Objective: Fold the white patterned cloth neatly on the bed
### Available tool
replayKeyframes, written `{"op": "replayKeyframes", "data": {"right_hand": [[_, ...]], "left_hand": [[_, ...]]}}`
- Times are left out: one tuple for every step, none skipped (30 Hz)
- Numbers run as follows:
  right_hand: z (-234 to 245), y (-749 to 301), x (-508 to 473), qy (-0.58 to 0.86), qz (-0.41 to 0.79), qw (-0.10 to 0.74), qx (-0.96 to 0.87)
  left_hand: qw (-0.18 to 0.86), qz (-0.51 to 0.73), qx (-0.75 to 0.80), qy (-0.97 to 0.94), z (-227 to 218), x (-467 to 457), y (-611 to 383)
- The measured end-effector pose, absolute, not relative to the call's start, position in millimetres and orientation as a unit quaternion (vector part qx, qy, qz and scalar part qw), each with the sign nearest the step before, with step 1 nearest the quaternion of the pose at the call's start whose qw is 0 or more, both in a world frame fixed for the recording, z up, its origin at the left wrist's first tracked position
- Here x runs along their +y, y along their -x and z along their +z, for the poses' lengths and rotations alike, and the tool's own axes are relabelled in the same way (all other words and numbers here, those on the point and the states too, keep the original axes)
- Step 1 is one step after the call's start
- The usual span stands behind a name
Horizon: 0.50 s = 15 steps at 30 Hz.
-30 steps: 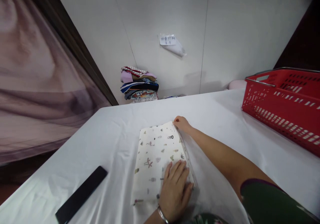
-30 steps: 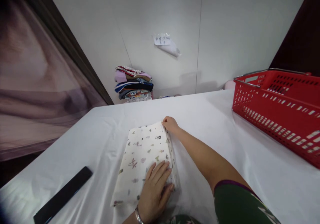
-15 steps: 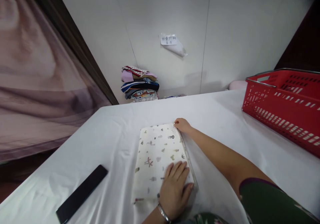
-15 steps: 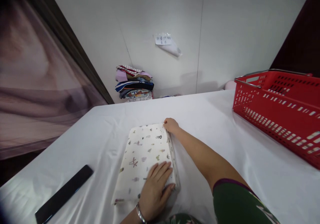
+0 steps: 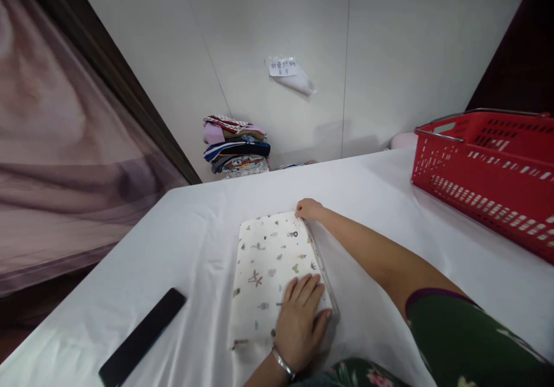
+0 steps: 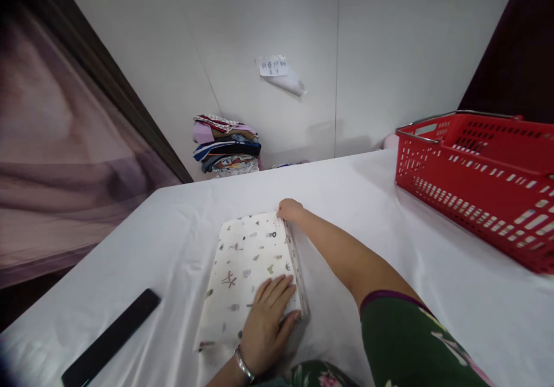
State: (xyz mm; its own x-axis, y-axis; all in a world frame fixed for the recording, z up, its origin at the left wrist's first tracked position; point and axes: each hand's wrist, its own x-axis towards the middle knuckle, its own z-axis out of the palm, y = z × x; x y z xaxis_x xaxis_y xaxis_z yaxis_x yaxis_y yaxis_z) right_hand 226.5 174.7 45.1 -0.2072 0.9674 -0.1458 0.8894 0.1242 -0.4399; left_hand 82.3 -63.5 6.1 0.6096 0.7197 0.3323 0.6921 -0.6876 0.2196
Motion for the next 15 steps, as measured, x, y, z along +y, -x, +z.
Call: {"op": "replayKeyframes", "data": {"right_hand": [[46, -226, 175, 0.622, 0.224, 0.081, -0.746], [47, -225, 176, 0.620, 0.224, 0.077, -0.748], [49, -225, 176, 0.619, 0.224, 0.075, -0.749], [50, -224, 176, 0.617, 0.222, 0.075, -0.752], [52, -224, 176, 0.614, 0.221, 0.075, -0.754], [55, -223, 176, 0.612, 0.219, 0.076, -0.756], [58, -223, 176, 0.609, 0.218, 0.078, -0.759], [61, -223, 176, 0.606, 0.217, 0.081, -0.761], [65, -223, 175, 0.602, 0.217, 0.084, -0.764], [68, -223, 175, 0.599, 0.217, 0.087, -0.766], [72, -223, 175, 0.596, 0.217, 0.090, -0.768], [75, -223, 174, 0.593, 0.218, 0.094, -0.770], [77, -223, 174, 0.590, 0.218, 0.098, -0.771], [78, -222, 175, 0.589, 0.219, 0.100, -0.771], [78, -222, 175, 0.589, 0.219, 0.103, -0.771]], "left_hand": [[0.034, 0.195, 0.393, -0.898, 5, -63, -82], [0.033, 0.190, 0.392, -0.900, 4, -63, -81], [0.033, 0.189, 0.392, -0.900, 4, -63, -80], [0.032, 0.188, 0.392, -0.900, 3, -63, -80], [0.031, 0.190, 0.392, -0.900, 3, -63, -80], [0.031, 0.192, 0.392, -0.899, 3, -63, -80], [0.030, 0.196, 0.392, -0.899, 3, -63, -80], [0.029, 0.199, 0.391, -0.898, 3, -63, -80], [0.028, 0.201, 0.391, -0.898, 3, -63, -80], [0.028, 0.203, 0.391, -0.898, 3, -63, -80], [0.029, 0.204, 0.390, -0.897, 3, -63, -80], [0.029, 0.205, 0.389, -0.898, 4, -63, -80], [0.029, 0.207, 0.389, -0.897, 3, -62, -80], [0.030, 0.210, 0.388, -0.897, 3, -62, -80], [0.030, 0.213, 0.388, -0.896, 3, -62, -80]]}}
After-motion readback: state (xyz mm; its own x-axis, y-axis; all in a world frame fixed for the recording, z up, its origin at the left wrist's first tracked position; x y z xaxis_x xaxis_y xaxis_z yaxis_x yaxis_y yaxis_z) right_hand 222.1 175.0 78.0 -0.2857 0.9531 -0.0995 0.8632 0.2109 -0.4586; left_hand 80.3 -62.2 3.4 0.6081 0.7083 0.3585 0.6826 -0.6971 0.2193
